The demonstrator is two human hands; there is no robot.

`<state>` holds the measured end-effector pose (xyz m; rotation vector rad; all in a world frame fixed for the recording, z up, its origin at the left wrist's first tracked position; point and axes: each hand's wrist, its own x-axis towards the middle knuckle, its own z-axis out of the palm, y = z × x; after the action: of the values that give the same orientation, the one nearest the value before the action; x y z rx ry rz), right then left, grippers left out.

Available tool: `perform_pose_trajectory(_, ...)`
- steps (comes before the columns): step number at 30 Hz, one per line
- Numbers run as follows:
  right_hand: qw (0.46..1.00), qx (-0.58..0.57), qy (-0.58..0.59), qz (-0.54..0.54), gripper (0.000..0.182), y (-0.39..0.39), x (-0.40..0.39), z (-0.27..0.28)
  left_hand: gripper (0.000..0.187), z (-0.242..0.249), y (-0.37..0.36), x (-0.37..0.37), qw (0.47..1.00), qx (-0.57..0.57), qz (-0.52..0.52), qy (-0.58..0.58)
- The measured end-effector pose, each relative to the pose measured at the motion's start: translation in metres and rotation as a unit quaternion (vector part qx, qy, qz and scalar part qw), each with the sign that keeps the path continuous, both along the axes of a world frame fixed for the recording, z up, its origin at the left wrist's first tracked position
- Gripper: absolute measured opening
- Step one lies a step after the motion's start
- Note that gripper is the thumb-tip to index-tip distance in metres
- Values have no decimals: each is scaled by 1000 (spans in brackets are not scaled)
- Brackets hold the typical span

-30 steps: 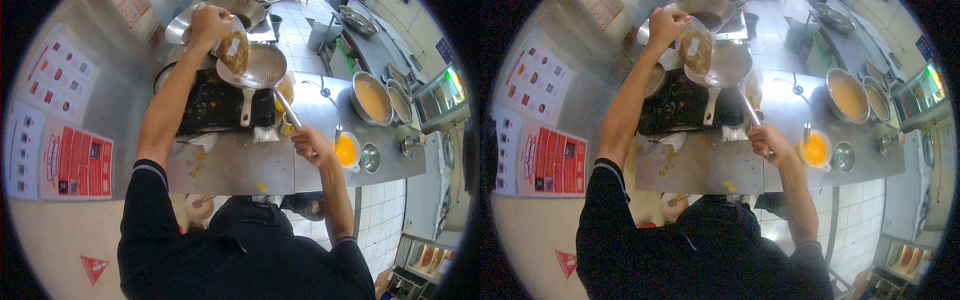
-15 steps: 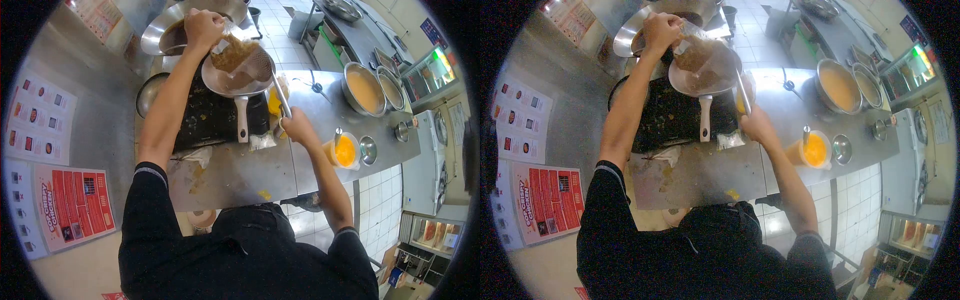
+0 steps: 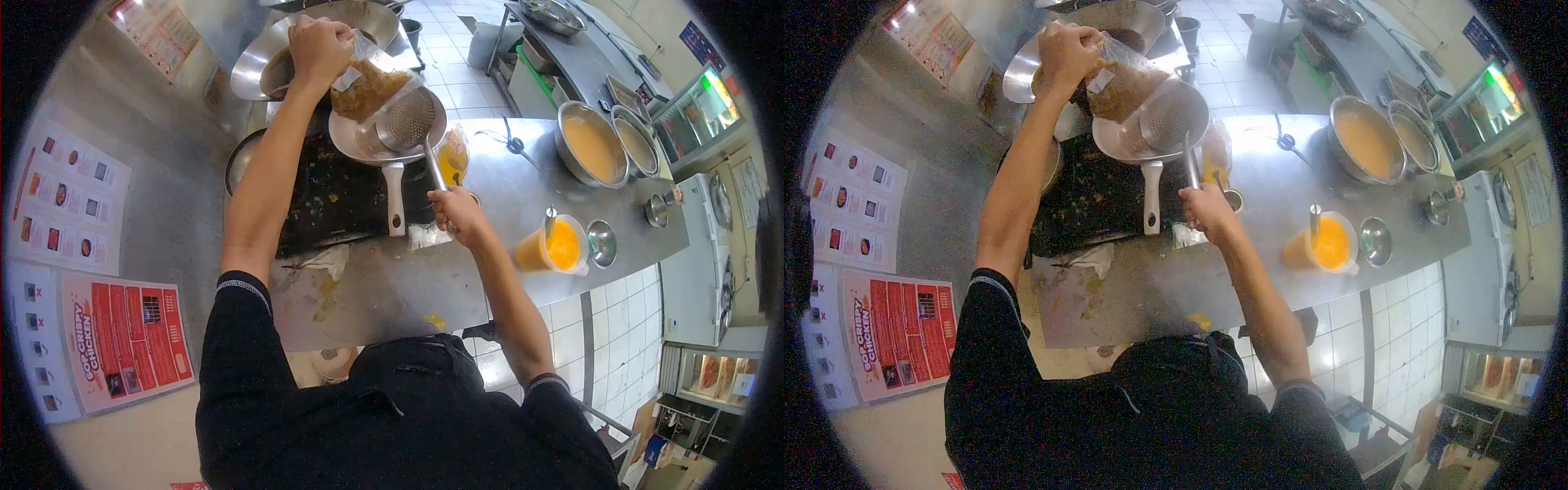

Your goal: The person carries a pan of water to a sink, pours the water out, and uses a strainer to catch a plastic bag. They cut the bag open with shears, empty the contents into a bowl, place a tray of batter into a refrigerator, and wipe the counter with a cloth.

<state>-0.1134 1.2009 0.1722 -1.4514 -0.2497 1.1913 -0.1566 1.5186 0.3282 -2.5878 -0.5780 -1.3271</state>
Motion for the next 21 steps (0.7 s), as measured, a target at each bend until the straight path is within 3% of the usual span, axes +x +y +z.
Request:
perform_pose_trajectory(3, 993, 51, 97, -30, 19, -8, -11, 22, 13, 3, -3, -3, 1000, 12, -3, -12)
perform_pose_trajectory(9, 979, 97, 178, -33, 15, -38, -27, 41, 13, 17, 1, -17, 996, 84, 36, -20)
perform_pose_trajectory(12, 983, 87, 163, 7, 19, -52, -35, 54, 17, 44, -23, -39, 998, -24, 21, -56)
perform_pose_trajectory(15, 980, 93, 173, 40, 18, -55, -41, 64, 13, 61, -21, -70, 995, 27, -5, -93)
perform_pose_trajectory(19, 977, 76, 170, 108, 18, -39, -55, 73, 12, 80, -20, -113, 995, 12, 69, -77)
perform_pose_trajectory(20, 975, 76, 164, 129, 18, -30, -58, 73, 13, 84, -22, -123, 986, 98, 96, -96)
perform_pose_trajectory(21, 973, 75, 159, 150, 18, -20, -62, 72, 13, 88, -19, -133, 987, 86, 98, -90)
